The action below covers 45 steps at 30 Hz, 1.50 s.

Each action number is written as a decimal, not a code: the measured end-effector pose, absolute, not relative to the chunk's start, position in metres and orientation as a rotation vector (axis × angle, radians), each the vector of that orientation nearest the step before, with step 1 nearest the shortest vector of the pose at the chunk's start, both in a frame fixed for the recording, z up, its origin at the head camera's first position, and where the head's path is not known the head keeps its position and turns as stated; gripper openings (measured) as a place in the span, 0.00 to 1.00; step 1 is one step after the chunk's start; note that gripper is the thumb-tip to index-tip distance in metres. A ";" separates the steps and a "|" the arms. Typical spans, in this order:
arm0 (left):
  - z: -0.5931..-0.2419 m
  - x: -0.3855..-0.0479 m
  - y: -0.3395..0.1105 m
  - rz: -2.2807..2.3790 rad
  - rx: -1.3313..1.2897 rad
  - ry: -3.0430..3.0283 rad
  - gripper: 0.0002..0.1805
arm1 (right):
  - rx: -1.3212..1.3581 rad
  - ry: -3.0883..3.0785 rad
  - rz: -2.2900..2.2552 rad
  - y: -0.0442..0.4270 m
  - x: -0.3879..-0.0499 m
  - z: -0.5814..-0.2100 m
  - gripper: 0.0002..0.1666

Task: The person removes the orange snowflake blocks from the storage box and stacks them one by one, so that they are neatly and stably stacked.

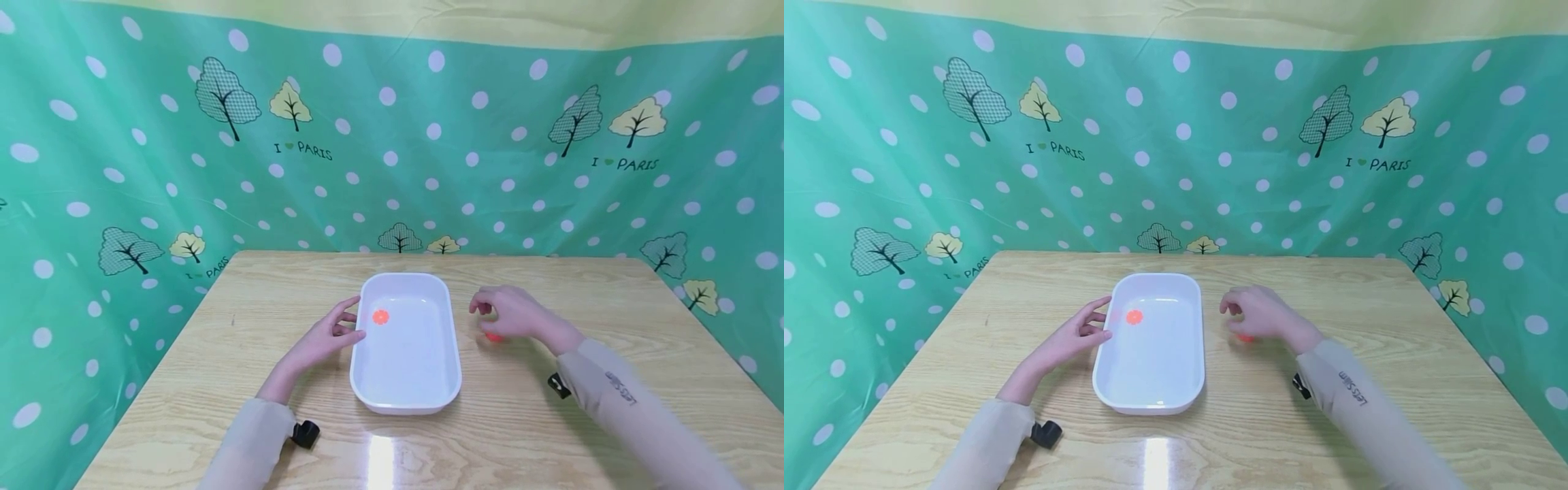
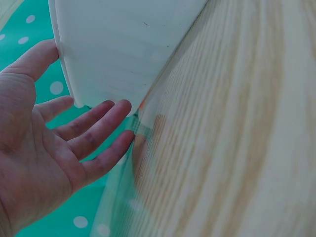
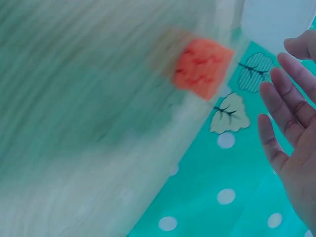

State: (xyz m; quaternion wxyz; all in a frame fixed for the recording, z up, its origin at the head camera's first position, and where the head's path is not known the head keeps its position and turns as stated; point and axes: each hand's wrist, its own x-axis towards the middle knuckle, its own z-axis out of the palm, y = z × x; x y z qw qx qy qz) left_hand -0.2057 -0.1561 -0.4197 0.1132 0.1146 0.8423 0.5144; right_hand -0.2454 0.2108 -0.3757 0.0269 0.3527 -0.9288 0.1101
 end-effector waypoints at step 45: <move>-0.420 -0.205 -0.155 1.515 0.302 2.462 0.38 | 1.382 -2.872 0.314 0.086 -0.262 -0.382 0.18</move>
